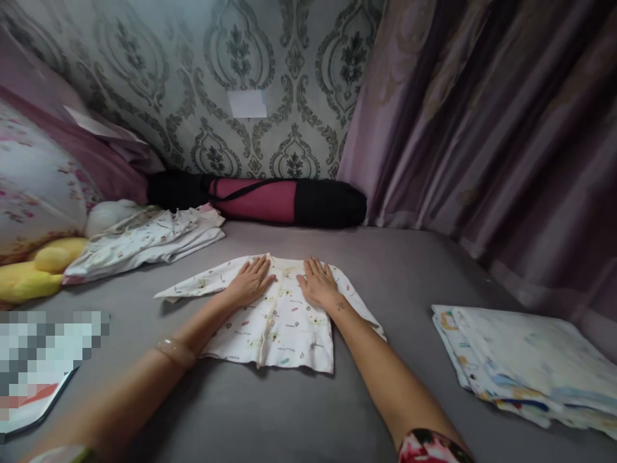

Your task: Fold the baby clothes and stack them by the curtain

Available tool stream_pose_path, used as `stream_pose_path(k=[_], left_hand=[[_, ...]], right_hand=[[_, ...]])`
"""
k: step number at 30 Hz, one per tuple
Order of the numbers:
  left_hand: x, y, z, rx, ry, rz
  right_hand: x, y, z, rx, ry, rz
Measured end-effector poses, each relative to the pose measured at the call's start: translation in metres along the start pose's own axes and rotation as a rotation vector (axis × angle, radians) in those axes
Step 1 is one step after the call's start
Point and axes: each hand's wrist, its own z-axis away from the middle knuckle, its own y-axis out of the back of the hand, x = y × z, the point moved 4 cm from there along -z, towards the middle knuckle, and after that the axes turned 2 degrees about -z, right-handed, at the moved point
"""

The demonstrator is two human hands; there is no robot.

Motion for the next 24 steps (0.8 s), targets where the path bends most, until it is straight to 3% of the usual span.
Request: stream_pose_path(k=[3, 6, 8, 10, 12, 15, 17, 20, 24], left_hand=[[0.002, 0.006, 0.001, -0.031, 0.015, 0.0], [0.014, 0.027, 0.011, -0.031, 0.033, -0.019], [0.033, 0.041, 0.025, 0.002, -0.022, -0.014], [0.062, 0.052, 0.043, 0.051, -0.136, 0.041], [0.095, 0.058, 0.062, 0.067, -0.247, 0.127], [0.142, 0.057, 0.088, 0.001, -0.378, 0.182], [0.165, 0.053, 0.101, -0.033, -0.413, 0.177], [0.183, 0.046, 0.112, -0.038, -0.384, 0.179], [0.187, 0.039, 0.12, 0.032, -0.334, 0.259]], right_hand=[[0.003, 0.006, -0.002, -0.032, 0.019, -0.091], [0.017, 0.029, 0.003, 0.108, -0.005, -0.273], [0.035, 0.048, 0.013, 0.265, -0.088, -0.382], [0.056, 0.061, 0.029, 0.32, -0.194, -0.446], [0.076, 0.065, 0.047, 0.238, -0.321, -0.483], [0.1, 0.061, 0.08, 0.066, -0.544, -0.54], [0.109, 0.059, 0.1, 0.02, -0.63, -0.556], [0.114, 0.057, 0.122, -0.048, -0.639, -0.567], [0.111, 0.052, 0.133, -0.229, -0.563, -0.541]])
